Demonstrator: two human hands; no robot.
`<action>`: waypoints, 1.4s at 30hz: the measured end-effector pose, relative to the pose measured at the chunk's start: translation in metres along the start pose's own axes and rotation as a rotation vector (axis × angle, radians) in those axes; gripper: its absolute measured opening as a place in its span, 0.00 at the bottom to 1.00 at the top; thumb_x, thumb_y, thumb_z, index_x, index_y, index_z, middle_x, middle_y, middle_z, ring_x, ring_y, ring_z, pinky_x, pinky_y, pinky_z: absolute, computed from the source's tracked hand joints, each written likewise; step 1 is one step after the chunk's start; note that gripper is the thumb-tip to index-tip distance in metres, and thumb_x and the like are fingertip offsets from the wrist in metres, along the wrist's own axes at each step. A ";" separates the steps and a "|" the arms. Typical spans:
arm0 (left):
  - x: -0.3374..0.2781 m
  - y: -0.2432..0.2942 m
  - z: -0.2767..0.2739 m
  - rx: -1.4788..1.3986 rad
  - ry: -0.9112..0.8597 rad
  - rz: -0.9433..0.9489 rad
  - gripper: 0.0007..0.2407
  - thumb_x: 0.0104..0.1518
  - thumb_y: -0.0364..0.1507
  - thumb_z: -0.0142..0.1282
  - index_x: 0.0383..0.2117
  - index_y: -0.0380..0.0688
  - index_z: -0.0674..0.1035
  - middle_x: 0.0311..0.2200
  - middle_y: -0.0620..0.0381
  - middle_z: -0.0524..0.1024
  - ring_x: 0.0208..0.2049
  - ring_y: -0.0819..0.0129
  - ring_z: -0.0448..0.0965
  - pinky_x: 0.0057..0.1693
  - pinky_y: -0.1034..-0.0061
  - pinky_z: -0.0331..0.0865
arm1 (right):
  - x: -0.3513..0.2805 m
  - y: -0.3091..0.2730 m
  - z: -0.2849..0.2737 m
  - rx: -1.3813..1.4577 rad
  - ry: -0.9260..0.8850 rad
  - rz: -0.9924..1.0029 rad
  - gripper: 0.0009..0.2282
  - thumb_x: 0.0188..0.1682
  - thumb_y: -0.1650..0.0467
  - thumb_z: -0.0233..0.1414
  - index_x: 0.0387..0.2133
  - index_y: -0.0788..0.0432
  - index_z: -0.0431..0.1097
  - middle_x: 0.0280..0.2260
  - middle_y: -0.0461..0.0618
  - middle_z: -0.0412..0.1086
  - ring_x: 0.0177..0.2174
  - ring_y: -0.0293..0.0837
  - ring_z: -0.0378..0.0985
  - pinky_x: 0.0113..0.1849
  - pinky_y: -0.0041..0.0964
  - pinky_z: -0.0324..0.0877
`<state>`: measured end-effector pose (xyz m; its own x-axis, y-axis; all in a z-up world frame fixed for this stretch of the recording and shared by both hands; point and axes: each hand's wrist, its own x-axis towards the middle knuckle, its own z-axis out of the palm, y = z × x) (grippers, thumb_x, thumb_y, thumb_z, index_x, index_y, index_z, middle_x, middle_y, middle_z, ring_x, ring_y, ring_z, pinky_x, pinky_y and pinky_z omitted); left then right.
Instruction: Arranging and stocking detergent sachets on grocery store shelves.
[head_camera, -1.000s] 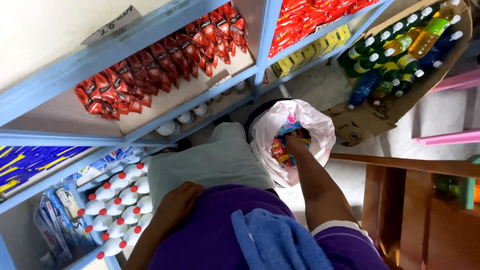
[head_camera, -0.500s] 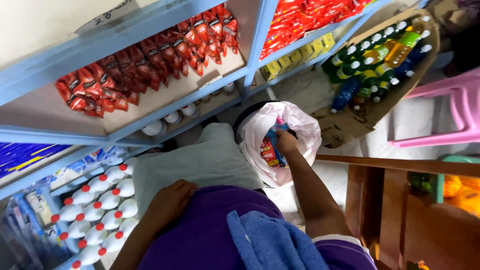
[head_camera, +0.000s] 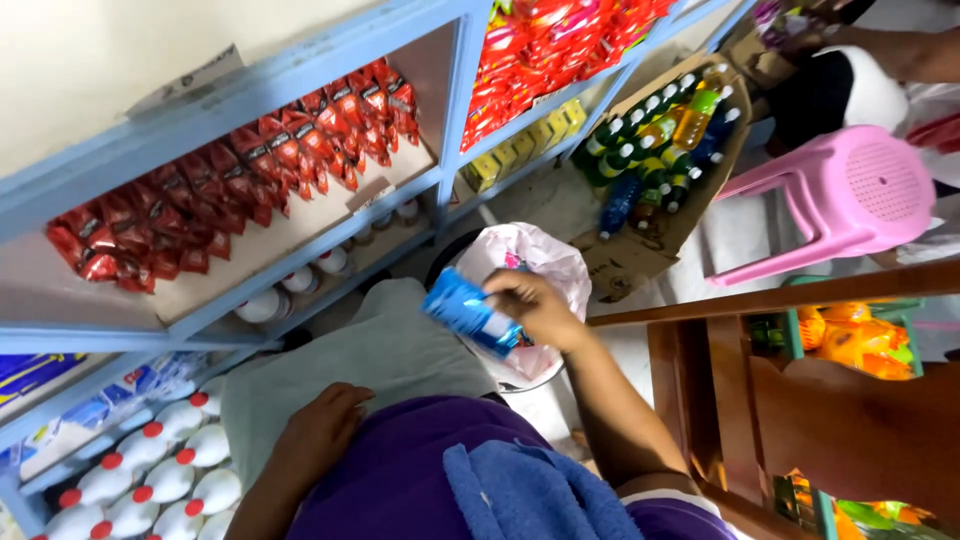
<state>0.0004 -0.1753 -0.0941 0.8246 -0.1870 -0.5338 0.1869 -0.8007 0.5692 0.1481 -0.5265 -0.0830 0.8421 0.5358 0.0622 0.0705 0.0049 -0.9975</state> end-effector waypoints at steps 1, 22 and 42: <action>-0.002 -0.001 -0.002 0.003 0.007 0.002 0.12 0.62 0.33 0.50 0.50 0.55 0.78 0.51 0.62 0.76 0.44 0.63 0.83 0.51 0.70 0.76 | 0.002 -0.002 0.011 -0.002 -0.001 -0.008 0.06 0.52 0.79 0.53 0.40 0.62 0.71 0.37 0.40 0.71 0.40 0.34 0.72 0.44 0.30 0.69; -0.045 -0.093 0.013 -0.842 0.387 0.468 0.13 0.63 0.30 0.56 0.52 0.42 0.76 0.46 0.52 0.73 0.38 0.66 0.80 0.42 0.70 0.77 | 0.125 -0.060 0.211 0.541 -0.008 -0.094 0.07 0.51 0.81 0.53 0.40 0.61 0.72 0.34 0.43 0.68 0.35 0.34 0.67 0.41 0.31 0.65; -0.047 -0.178 0.088 -0.656 0.515 0.309 0.10 0.63 0.31 0.57 0.49 0.47 0.79 0.44 0.53 0.79 0.43 0.63 0.81 0.48 0.68 0.76 | 0.336 -0.276 0.368 -0.504 0.100 -0.112 0.14 0.46 0.77 0.54 0.47 0.61 0.69 0.22 0.47 0.69 0.21 0.38 0.75 0.20 0.34 0.71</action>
<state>-0.1180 -0.0741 -0.2254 0.9970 0.0657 -0.0398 0.0545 -0.2397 0.9693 0.2146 -0.0369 0.2010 0.8600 0.4716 0.1951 0.3908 -0.3627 -0.8460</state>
